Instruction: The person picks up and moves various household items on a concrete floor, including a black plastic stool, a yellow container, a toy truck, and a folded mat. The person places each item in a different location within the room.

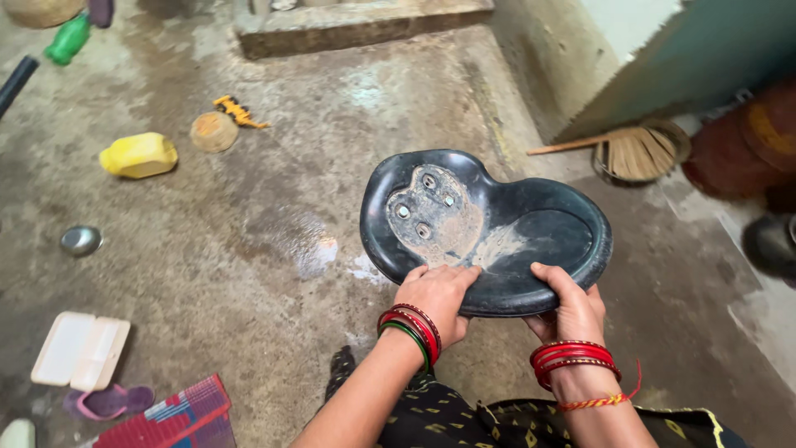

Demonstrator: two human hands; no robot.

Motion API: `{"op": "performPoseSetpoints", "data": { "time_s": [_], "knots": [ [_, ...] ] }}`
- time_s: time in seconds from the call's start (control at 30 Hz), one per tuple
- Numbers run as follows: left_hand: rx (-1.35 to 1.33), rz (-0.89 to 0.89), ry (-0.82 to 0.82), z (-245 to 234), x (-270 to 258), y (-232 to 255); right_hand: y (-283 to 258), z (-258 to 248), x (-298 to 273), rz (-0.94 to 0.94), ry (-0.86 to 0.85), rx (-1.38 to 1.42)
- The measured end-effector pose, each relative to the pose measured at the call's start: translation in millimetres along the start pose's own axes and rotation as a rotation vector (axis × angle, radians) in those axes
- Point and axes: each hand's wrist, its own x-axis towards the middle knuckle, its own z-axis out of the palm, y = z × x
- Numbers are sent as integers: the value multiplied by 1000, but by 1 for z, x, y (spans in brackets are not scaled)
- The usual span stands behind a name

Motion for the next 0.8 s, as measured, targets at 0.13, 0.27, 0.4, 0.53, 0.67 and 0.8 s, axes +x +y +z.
{"op": "performPoseSetpoints", "data": {
  "time_s": [0.13, 0.27, 0.4, 0.53, 0.67, 0.8],
  "knots": [
    [52, 63, -115, 9, 14, 15, 2, -25, 4, 2, 86, 82],
    [83, 161, -192, 18, 29, 26, 6, -47, 5, -6, 163, 166],
    [110, 244, -231, 28, 47, 37, 5, -63, 8, 14, 276, 161],
    [63, 325, -285, 33, 63, 43, 1, -72, 11, -48, 320, 255],
    [34, 426, -306, 37, 87, 51, -8, -80, 14, -92, 419, 250],
    [-1, 495, -359, 44, 104, 57, -10, -88, 19, -77, 510, 288]
  ]
}}
